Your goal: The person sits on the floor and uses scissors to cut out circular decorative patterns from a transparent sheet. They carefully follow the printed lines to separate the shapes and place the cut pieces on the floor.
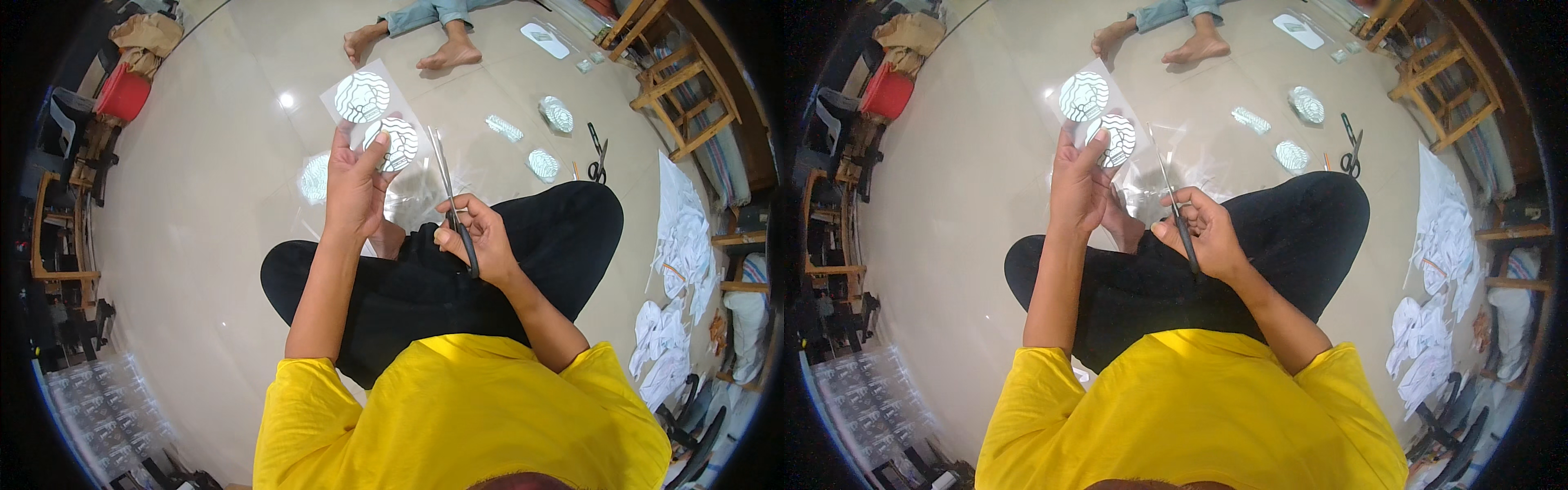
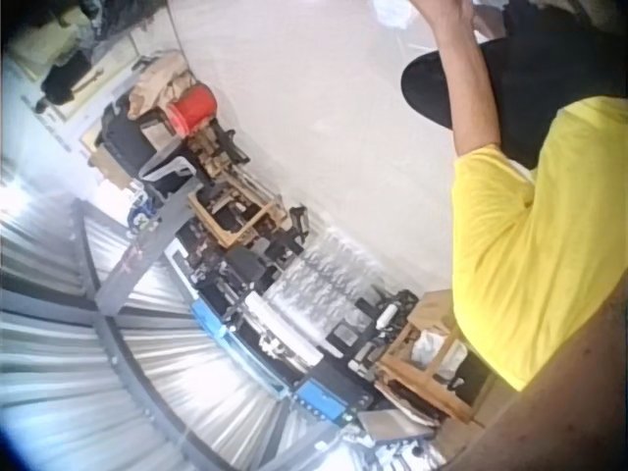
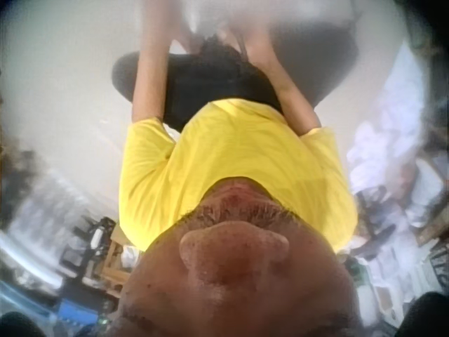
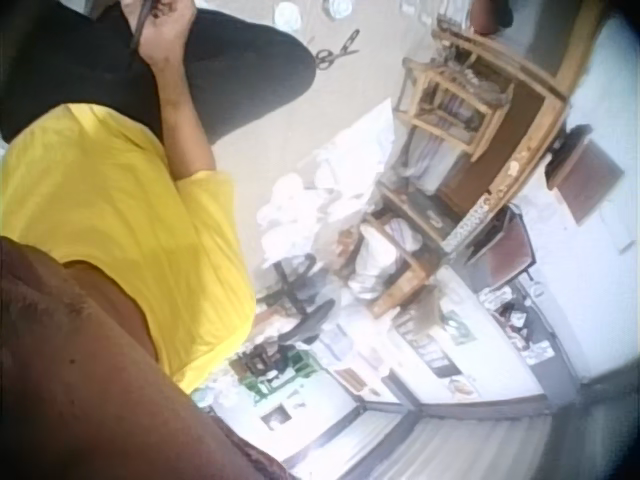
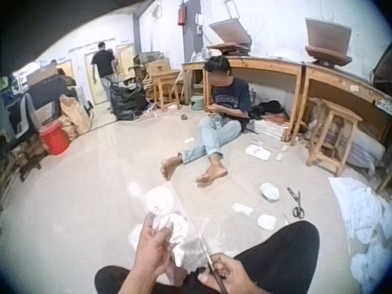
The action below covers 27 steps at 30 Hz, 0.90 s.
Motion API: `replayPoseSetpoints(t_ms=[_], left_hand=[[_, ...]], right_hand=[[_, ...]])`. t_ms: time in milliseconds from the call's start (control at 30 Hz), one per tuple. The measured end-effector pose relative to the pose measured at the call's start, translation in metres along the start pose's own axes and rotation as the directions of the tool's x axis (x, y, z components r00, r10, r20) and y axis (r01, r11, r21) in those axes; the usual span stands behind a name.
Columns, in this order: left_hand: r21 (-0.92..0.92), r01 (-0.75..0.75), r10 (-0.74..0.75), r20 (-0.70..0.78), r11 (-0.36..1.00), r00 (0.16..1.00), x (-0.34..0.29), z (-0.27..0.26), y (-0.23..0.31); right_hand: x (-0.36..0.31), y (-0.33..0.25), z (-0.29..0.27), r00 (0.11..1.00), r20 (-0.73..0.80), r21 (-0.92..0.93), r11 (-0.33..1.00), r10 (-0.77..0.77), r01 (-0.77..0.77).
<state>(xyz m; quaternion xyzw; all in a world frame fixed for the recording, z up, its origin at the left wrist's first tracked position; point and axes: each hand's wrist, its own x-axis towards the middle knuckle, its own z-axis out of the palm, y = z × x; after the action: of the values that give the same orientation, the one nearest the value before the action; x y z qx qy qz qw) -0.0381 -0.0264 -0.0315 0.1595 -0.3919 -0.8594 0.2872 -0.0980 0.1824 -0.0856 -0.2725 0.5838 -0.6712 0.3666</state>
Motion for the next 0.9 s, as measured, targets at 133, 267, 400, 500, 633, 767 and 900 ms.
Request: replayPoseSetpoints(t_ms=[133, 267, 400, 500, 633, 767, 900], left_hand=[[-0.001, 0.018, -0.018, 0.041, 1.000, 0.999, -0.008, 0.001, 0.004], [-0.004, 0.042, -0.042, 0.067, 0.999, 0.997, -0.011, -0.001, 0.009], [0.027, 0.056, -0.058, 0.090, 0.998, 0.994, -0.011, -0.003, 0.013], [0.025, 0.052, -0.055, 0.098, 0.998, 0.994, -0.011, -0.002, 0.012], [0.029, 0.033, -0.036, 0.091, 0.999, 0.995, -0.012, -0.001, 0.009], [0.044, 0.027, -0.031, 0.083, 0.999, 0.996, -0.014, 0.002, 0.009], [0.027, 0.007, -0.009, 0.087, 1.000, 0.996, -0.012, 0.002, 0.006]], right_hand=[[-0.008, -0.006, 0.005, 0.997, 0.033, -0.018, 0.998, 0.062, -0.062], [-0.007, -0.009, 0.004, 0.998, 0.048, -0.036, 0.999, 0.042, -0.040], [-0.007, -0.007, 0.002, 0.998, 0.057, -0.038, 0.999, 0.041, -0.039], [-0.005, -0.001, 0.001, 1.000, 0.024, 0.001, 1.000, 0.003, -0.003], [-0.006, -0.002, 0.003, 1.000, 0.020, 0.008, 1.000, -0.009, 0.009], [-0.006, -0.002, 0.003, 1.000, 0.022, -0.014, 1.000, -0.011, 0.011], [-0.006, -0.002, 0.001, 1.000, 0.022, -0.026, 1.000, 0.001, 0.000]])
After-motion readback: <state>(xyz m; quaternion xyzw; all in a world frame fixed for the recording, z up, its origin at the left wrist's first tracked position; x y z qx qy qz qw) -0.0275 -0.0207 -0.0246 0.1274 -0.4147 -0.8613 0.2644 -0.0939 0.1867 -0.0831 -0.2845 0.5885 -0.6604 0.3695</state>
